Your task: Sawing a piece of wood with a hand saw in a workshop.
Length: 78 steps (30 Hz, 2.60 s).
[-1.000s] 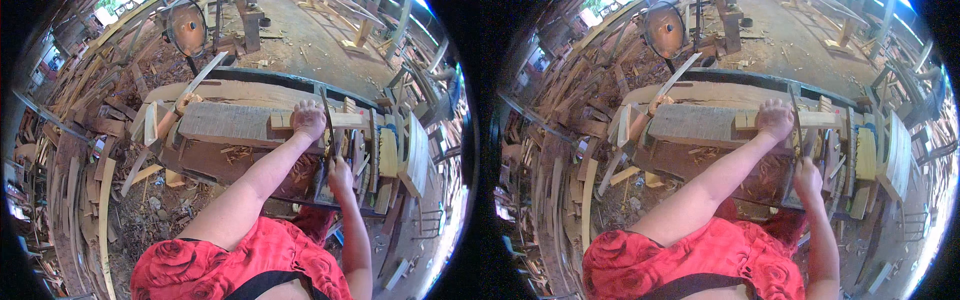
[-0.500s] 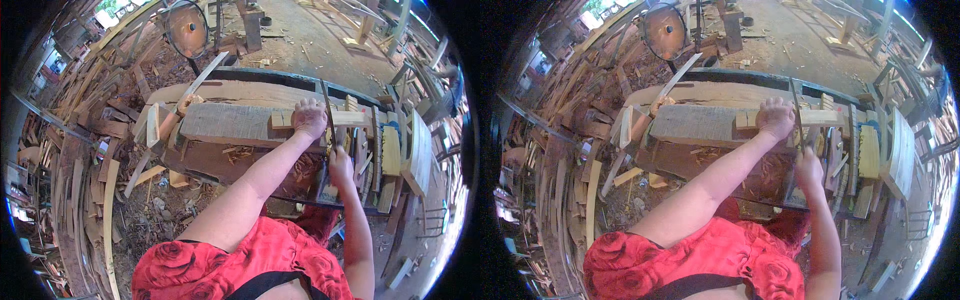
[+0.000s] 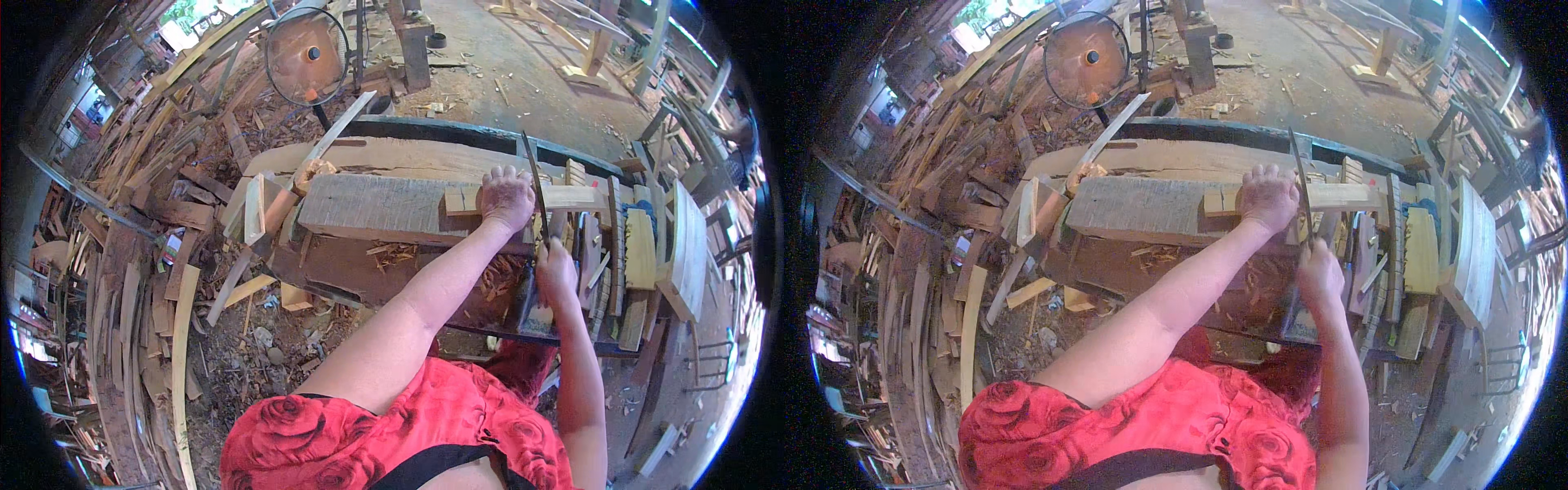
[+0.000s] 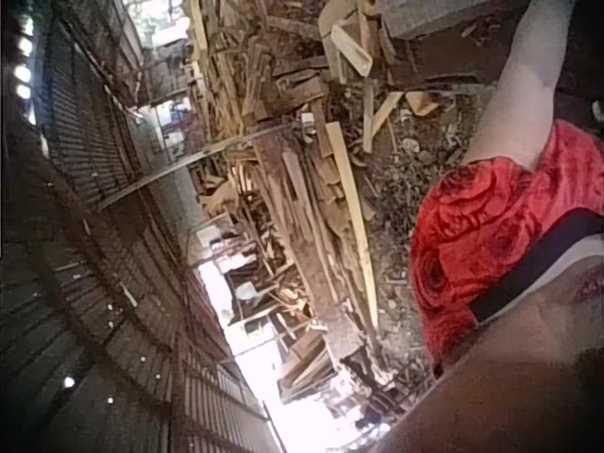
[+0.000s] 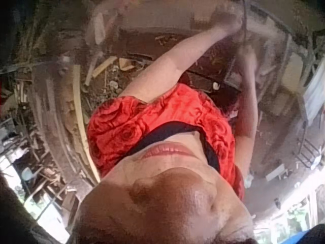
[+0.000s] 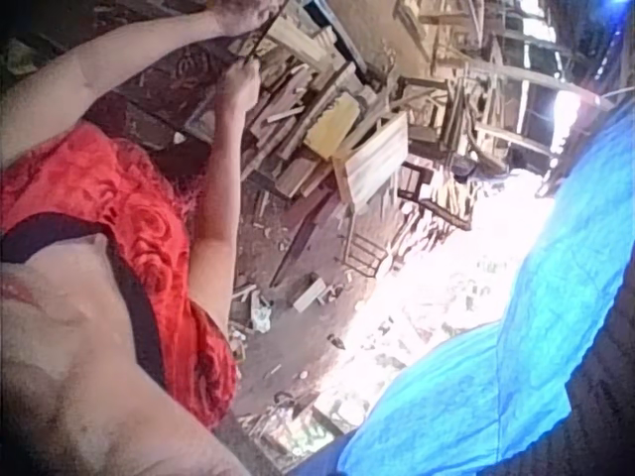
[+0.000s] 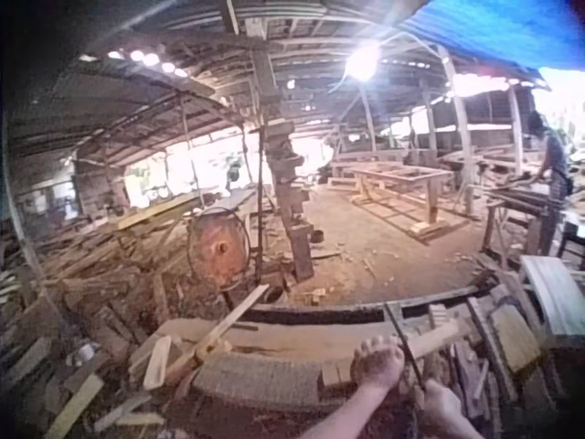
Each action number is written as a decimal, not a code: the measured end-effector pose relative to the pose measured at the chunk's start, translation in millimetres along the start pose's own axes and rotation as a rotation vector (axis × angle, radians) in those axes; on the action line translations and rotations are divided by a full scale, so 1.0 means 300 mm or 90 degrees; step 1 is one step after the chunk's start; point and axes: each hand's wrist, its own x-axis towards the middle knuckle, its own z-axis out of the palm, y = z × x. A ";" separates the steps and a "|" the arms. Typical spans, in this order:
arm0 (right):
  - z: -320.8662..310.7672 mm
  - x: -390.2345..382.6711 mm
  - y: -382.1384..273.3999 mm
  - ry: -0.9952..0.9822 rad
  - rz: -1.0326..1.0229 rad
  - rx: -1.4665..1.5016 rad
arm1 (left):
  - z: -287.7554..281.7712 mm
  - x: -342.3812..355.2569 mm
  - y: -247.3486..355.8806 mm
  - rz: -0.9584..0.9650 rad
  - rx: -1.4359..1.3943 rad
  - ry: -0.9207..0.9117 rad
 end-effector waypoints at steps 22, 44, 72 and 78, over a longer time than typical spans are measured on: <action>-0.025 0.056 -0.049 0.001 0.006 -0.008 | -0.006 0.003 0.016 -0.014 0.041 -0.048; 0.002 -0.037 0.026 -0.033 0.023 0.033 | 0.003 0.006 0.000 0.014 0.067 -0.052; -0.030 -0.192 0.057 -0.021 0.002 -0.043 | 0.032 0.017 -0.008 -0.003 0.072 -0.033; -0.032 0.015 0.023 -0.005 -0.001 0.004 | 0.004 0.017 0.017 0.012 0.073 -0.058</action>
